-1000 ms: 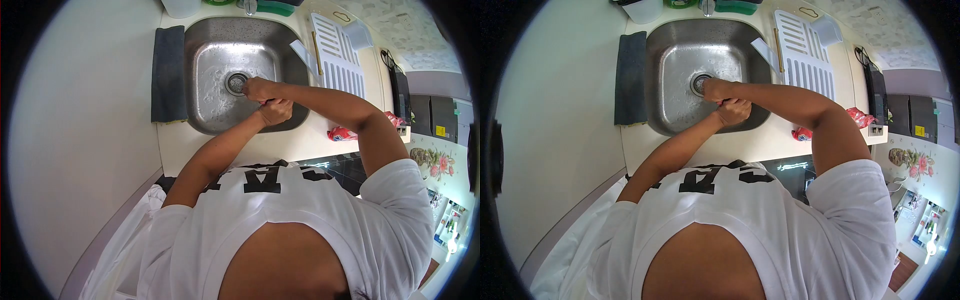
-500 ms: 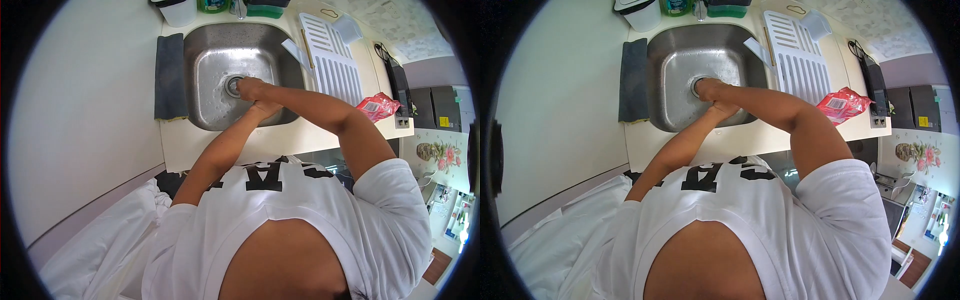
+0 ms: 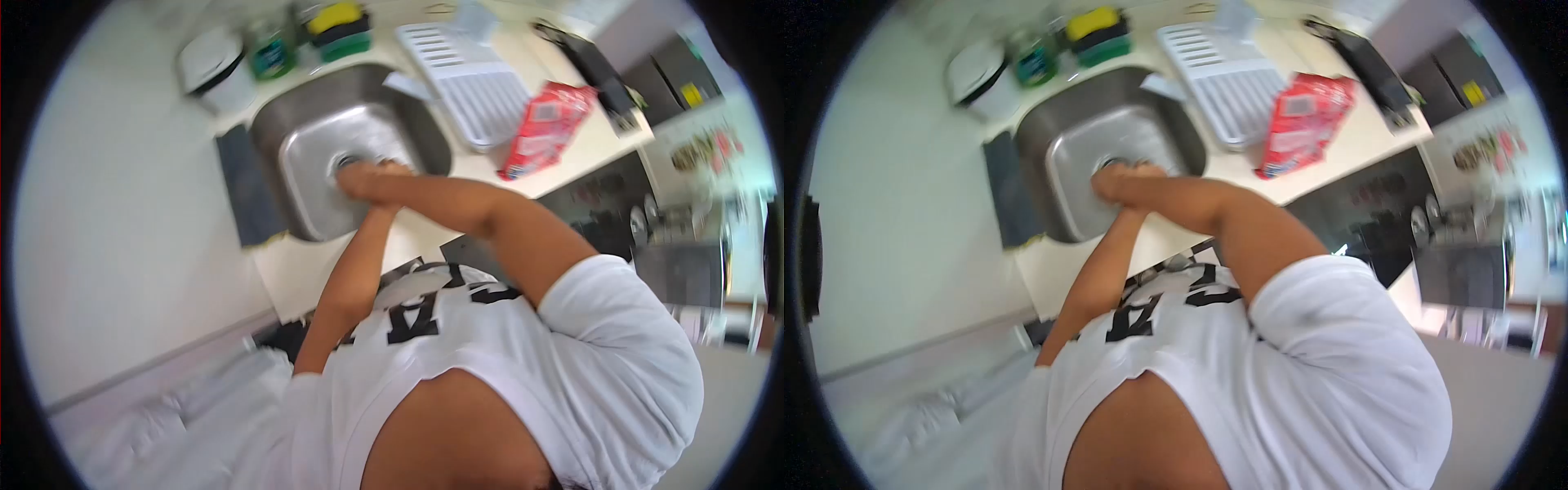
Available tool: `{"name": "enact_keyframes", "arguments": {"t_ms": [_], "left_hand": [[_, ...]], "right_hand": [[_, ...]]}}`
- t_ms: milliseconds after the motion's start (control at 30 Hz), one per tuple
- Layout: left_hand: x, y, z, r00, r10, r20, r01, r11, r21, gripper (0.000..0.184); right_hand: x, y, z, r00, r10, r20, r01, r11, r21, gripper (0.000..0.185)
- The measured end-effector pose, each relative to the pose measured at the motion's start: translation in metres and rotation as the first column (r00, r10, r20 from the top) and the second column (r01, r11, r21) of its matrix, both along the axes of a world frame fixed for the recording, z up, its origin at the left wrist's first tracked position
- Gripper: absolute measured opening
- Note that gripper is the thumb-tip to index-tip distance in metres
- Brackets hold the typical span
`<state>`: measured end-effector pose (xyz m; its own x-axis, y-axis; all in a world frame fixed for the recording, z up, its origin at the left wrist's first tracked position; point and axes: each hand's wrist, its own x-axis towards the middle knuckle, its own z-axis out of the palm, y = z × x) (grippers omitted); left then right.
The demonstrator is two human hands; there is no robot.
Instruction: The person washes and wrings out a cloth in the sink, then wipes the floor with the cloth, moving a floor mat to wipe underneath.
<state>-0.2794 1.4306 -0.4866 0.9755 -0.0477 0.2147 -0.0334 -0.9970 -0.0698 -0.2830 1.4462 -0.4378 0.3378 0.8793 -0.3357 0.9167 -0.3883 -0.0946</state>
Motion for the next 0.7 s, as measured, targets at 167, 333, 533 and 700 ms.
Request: {"name": "enact_keyframes", "arguments": {"t_ms": [167,333,533,700], "left_hand": [[-0.017,-0.008,0.035,0.982,0.037,-0.183,-0.039,0.999,-0.010,0.025],[-0.022,-0.010,0.044,0.979,0.017,-0.203,-0.023,0.999,-0.029,0.030],[-0.021,-0.006,0.056,0.981,-0.001,-0.195,-0.016,0.996,-0.087,0.037],[-0.013,-0.002,0.074,0.987,-0.011,-0.158,-0.021,0.979,-0.202,0.044]], "right_hand": [[-0.008,-0.059,0.021,0.709,-0.705,-0.011,0.648,0.646,0.403,0.021],[-0.010,-0.046,-0.022,0.589,-0.808,-0.025,0.680,0.478,0.556,0.025],[-0.026,-0.055,0.008,0.495,-0.785,-0.373,0.828,0.296,0.476,0.020],[-0.018,-0.075,0.048,0.665,-0.401,-0.630,0.747,0.356,0.562,0.014]]}}
